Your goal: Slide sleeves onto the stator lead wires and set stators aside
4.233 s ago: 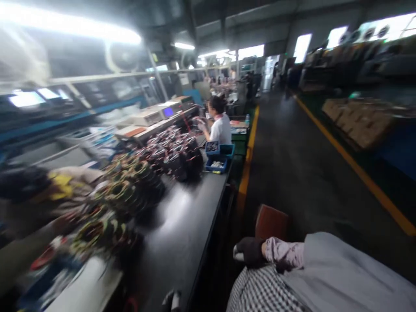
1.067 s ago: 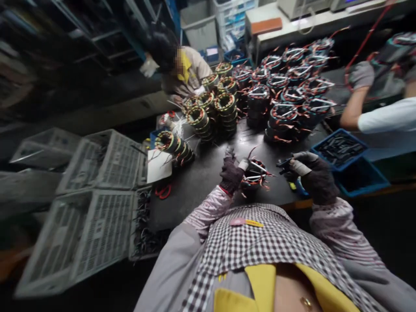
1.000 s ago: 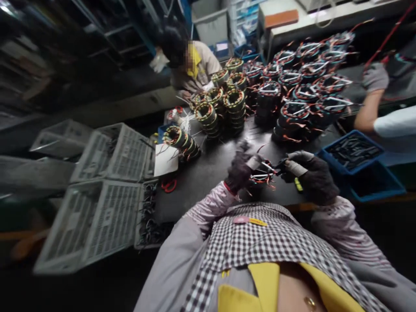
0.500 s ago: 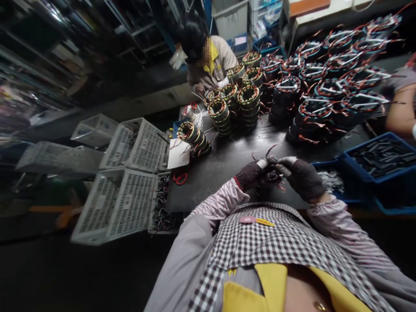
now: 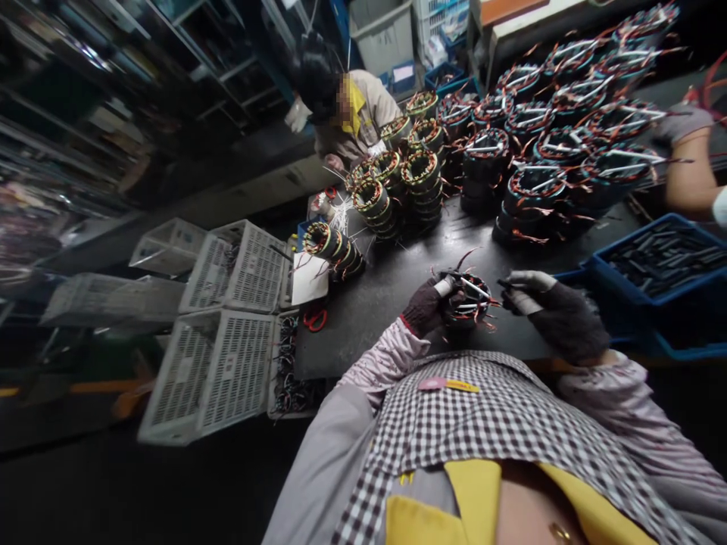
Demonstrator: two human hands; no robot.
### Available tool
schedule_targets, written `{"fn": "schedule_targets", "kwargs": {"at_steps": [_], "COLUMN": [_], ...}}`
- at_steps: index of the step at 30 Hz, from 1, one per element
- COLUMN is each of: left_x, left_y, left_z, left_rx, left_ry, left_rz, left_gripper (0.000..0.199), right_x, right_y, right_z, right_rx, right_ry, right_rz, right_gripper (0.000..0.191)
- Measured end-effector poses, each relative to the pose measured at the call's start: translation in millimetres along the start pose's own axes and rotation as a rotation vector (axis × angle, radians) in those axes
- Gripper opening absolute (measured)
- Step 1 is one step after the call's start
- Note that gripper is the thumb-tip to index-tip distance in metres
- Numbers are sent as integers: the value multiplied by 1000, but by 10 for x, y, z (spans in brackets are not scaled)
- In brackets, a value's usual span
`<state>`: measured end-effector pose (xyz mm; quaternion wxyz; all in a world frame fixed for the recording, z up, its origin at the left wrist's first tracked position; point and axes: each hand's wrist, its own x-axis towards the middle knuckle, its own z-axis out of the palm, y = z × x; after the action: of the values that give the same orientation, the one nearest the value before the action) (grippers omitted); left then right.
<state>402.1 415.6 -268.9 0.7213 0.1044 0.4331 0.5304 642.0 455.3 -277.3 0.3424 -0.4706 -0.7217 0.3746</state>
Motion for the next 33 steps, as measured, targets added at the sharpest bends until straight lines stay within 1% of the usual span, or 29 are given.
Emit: {"fn": "schedule_targets", "kwargs": {"at_steps": [2, 4, 6, 10, 13, 15, 17, 19, 20, 23, 25, 27, 29, 31, 33], "left_x": [-5, 1, 17, 56, 77, 81, 80, 79, 79, 85, 87, 82, 72, 63, 60], "left_y": [-10, -39, -74, -124, -139, -146, -155, -165, -170, -178, -180, -187, -201, -225, -253], "left_z": [-33, -57, -63, -32, -6, 2, 4, 4, 4, 7, 10, 15, 27, 47, 72], "left_rx": [16, 47, 75, 135, 178, 185, 183, 185, 189, 216, 242, 273, 309, 346, 387], "left_ry": [23, 41, 57, 75, 85, 81, 68, 62, 65, 68, 43, 0, -41, -74, -108], "left_rz": [-2, -2, 10, 37, 29, 24, 26, 30, 29, 23, 46, 87, 114, 117, 109], "left_gripper": [26, 25, 26, 31, 35, 37, 39, 39, 39, 38, 40, 46, 54, 59, 59], "right_x": [-96, -185, -259, -353, -427, -497, -564, -593, -584, -466, -353, -259, -195, -139, -60], "right_y": [70, 150, 223, 330, 385, 418, 451, 480, 491, 499, 479, 431, 348, 227, 83], "right_z": [-68, -90, -71, 30, 128, 201, 286, 388, 447, 613, 658, 603, 465, 312, 221], "right_rx": [8, 3, 9, 5, 42, 87, 93, 63, 52, 71, 55, -15, -117, -214, -263], "right_ry": [3, -17, 0, 85, 80, 89, 137, 195, 202, 161, 129, 73, 28, 78, 124], "right_rz": [92, 117, 138, 198, 228, 283, 311, 281, 254, 204, 176, 130, 46, -63, -152], "right_gripper": [32, 31, 31, 34, 35, 35, 37, 38, 38, 36, 35, 33, 33, 35, 40]}}
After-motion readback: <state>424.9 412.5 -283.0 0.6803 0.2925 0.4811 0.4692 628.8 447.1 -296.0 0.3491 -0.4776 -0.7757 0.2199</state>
